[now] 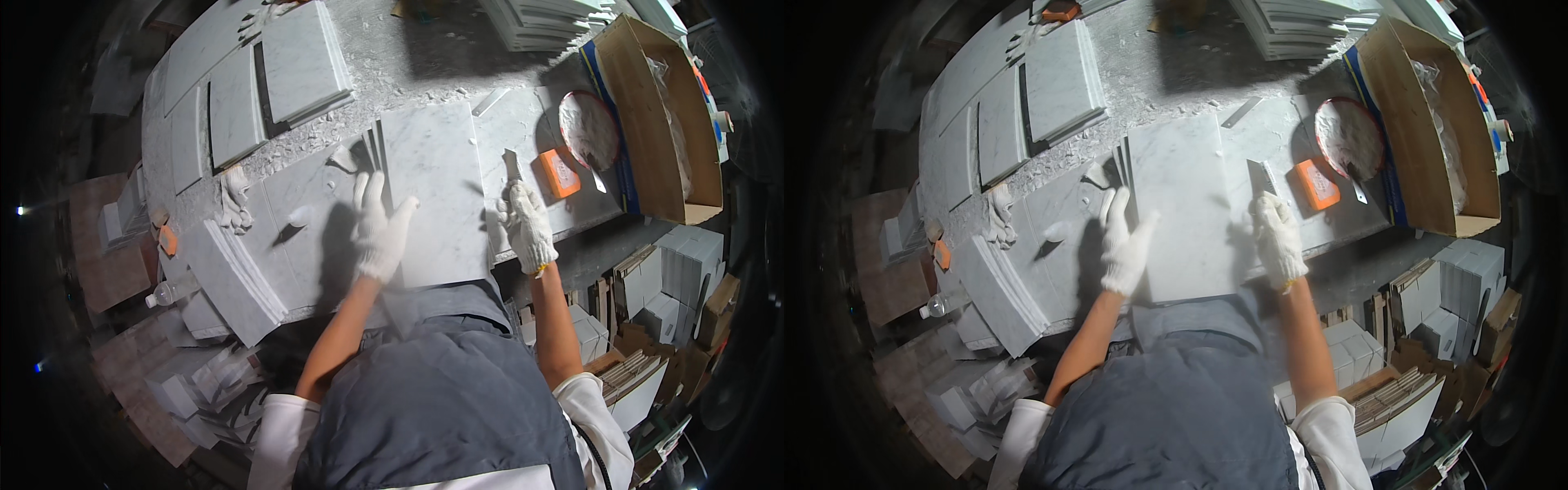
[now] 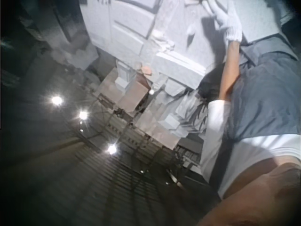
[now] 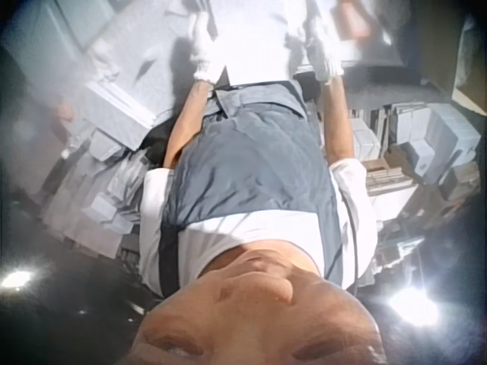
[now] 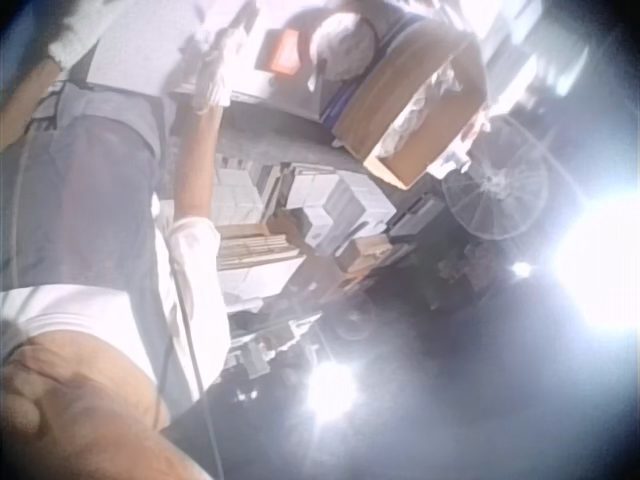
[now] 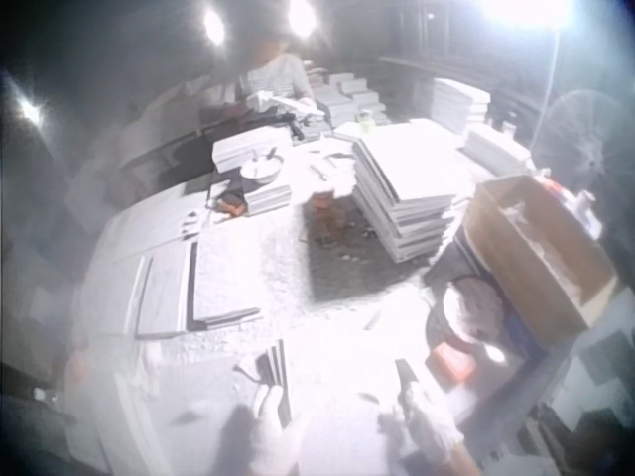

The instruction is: The person uses a metal scraper to remove excess material from the edges of white stone tiles on a workbench. They repeatedly scrape, wipe, and reposition tiles, then mark one tile with a marker before stacking it with others.

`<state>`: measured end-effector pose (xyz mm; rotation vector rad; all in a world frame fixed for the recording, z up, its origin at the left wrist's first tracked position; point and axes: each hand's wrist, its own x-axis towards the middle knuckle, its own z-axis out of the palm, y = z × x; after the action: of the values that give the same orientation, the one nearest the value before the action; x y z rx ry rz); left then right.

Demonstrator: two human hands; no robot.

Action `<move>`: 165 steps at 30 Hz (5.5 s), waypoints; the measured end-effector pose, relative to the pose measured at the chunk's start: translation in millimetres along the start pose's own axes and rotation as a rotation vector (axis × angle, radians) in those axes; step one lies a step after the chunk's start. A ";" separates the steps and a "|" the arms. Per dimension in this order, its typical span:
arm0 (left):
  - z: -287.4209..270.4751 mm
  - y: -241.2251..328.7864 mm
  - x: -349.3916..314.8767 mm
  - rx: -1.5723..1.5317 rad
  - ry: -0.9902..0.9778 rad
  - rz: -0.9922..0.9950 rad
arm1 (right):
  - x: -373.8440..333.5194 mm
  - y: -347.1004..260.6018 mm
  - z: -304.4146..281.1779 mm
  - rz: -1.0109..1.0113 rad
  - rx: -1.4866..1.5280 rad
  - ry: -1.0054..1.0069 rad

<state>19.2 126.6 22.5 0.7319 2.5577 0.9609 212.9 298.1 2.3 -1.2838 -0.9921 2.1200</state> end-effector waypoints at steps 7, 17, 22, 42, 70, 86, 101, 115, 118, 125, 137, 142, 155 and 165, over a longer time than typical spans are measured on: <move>-42.6 -106.7 -39.4 -0.264 0.469 -0.323 | 5.9 -3.9 -22.0 -0.089 0.080 -0.044; -58.1 -139.9 22.4 -0.013 0.543 -0.369 | 44.8 -28.6 8.6 -0.084 -0.245 0.007; -55.2 -122.9 22.2 -0.160 0.602 -0.299 | 60.1 -30.2 28.3 -0.052 -0.267 -0.034; -17.4 3.4 8.4 -0.609 0.157 -0.030 | 77.0 -34.0 52.1 -0.116 -0.293 0.122; 34.7 55.0 65.8 0.753 0.053 0.617 | 42.9 -4.5 -18.4 -0.163 0.150 0.195; 39.2 68.1 73.9 0.879 0.230 0.792 | 43.4 4.4 -20.3 -0.060 0.149 0.105; 36.9 79.5 73.0 0.922 0.270 0.815 | 45.4 6.6 -25.1 -0.095 0.009 0.109; 42.3 73.5 75.7 0.968 0.227 0.758 | 46.9 10.3 -25.1 -0.134 0.059 0.116; 42.8 75.0 75.1 0.978 0.252 0.766 | 44.7 7.7 -23.6 -0.110 0.077 0.131; 43.6 74.6 76.4 0.960 0.283 0.782 | 34.4 -5.1 -16.9 -0.083 0.134 0.111; 38.0 83.7 70.3 0.916 0.248 0.780 | 46.1 8.9 -24.3 -0.149 0.096 0.090; 41.0 69.1 67.6 0.869 0.113 0.634 | 43.6 5.2 -22.6 -0.101 0.091 0.110; -28.6 7.2 10.3 -0.505 0.072 -0.189 | 70.5 0.9 -31.0 -0.203 0.101 0.040; -13.7 -101.4 19.3 -0.283 0.252 -0.106 | 42.5 14.1 -28.5 -0.057 0.079 0.013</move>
<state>-38.5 65.0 -38.5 0.4149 2.5558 1.4189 218.7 328.6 -40.8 -1.2152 -0.9195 2.0837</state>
